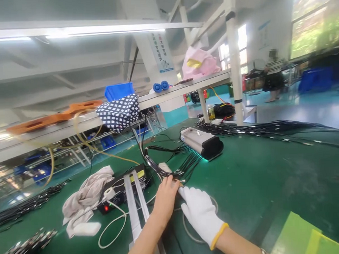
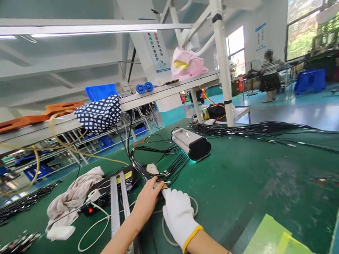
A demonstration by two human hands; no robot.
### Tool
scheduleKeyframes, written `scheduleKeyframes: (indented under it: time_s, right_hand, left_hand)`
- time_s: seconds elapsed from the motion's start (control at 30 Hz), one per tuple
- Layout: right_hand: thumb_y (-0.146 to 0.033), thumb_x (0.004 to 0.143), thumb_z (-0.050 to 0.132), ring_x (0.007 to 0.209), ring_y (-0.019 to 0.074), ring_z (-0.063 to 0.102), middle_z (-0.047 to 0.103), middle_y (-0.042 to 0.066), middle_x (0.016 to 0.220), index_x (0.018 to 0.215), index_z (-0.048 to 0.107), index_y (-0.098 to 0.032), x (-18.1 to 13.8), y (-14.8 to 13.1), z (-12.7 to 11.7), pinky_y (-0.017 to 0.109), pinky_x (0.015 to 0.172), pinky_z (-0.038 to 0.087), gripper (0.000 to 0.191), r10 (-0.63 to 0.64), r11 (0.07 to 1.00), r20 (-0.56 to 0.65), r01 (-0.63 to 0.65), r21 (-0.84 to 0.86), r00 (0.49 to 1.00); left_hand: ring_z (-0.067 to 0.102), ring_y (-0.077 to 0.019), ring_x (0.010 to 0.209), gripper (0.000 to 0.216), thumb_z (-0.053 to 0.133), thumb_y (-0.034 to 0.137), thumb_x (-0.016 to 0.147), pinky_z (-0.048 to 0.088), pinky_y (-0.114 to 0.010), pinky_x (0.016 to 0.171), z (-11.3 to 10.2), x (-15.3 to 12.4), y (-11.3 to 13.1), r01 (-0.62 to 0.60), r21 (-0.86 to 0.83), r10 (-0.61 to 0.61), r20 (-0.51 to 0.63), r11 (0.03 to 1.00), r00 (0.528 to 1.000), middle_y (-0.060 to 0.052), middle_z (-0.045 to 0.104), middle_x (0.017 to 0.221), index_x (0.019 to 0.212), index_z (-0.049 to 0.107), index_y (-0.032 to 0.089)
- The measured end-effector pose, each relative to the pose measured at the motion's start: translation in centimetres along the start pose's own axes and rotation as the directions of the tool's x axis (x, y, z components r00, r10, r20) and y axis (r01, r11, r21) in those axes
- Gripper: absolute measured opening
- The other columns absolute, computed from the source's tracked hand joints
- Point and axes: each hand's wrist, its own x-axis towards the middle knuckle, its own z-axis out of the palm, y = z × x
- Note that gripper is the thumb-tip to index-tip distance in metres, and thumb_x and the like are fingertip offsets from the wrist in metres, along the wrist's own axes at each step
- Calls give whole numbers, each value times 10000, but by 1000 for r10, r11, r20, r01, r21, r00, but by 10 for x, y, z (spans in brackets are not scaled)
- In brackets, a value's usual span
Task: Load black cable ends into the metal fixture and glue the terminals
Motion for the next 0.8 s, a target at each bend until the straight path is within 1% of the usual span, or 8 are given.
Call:
scheduleKeyframes:
  time_s: [0.17,0.3,0.43,0.5,0.57,0.67,0.73,0.8]
  right_hand:
    - [-107,908,517,772,273,634,636,114,887,1074,613,-144,3,1,17,375,660,438,196,46,999,3,-46,-16,999]
    - [-17,884,460,695,254,629,634,113,816,1011,627,-133,-12,0,14,354,621,424,240,52,998,-2,-52,-38,999]
    - [-68,837,526,729,289,644,664,141,852,1063,657,-135,-50,27,-8,394,666,469,270,19,996,-49,-23,-82,999]
    - [-111,832,534,843,313,666,692,158,966,1158,654,-162,-75,53,-22,410,729,503,351,-48,998,-187,39,-48,981]
    - [-166,835,533,884,310,683,715,118,1011,1208,651,-231,-97,79,-40,401,733,537,396,-90,992,-290,112,59,953]
    - [-226,867,523,877,264,710,733,52,1077,1275,617,-313,-115,102,-71,353,710,581,427,-121,973,-285,171,155,951]
    - [-222,880,523,903,255,719,731,21,1126,1313,594,-358,-117,99,-93,338,710,598,459,-142,945,-291,217,244,946]
    - [-195,899,500,919,245,723,730,0,1137,1322,586,-393,-112,83,-110,331,736,605,475,-176,925,-331,270,265,927]
  left_hand:
    - [494,-247,1329,526,504,-42,856,439,-405,1098,18,12,-12,14,-21,-13,57,1000,998,-111,464,1466,1300,573,233]
    - [516,-251,1312,463,506,-13,877,432,-370,1100,11,10,-8,69,-61,-65,73,996,995,-126,499,1423,1276,603,202]
    - [566,-269,1260,446,503,-33,848,461,-390,1068,-9,4,1,120,-167,-112,52,979,992,-137,524,1392,1217,630,183]
    - [544,-268,1285,529,476,-61,824,437,-412,1093,-18,-4,5,143,-245,-144,13,959,990,-136,484,1441,1277,588,188]
    - [509,-262,1316,593,431,-62,829,410,-438,1117,-25,-19,9,174,-330,-196,-37,928,980,-141,461,1459,1357,520,192]
    - [592,-247,1190,457,424,62,917,484,-432,1031,-30,-55,20,204,-450,-260,-65,869,963,-144,580,1289,1341,533,192]
    - [670,-219,977,301,495,246,965,559,-371,874,-31,-84,34,194,-574,-255,-26,796,967,-128,652,1113,1237,607,182]
    - [682,-212,895,388,626,441,920,571,-332,770,-32,-113,51,190,-923,-203,126,335,971,-133,672,1041,1194,639,167]
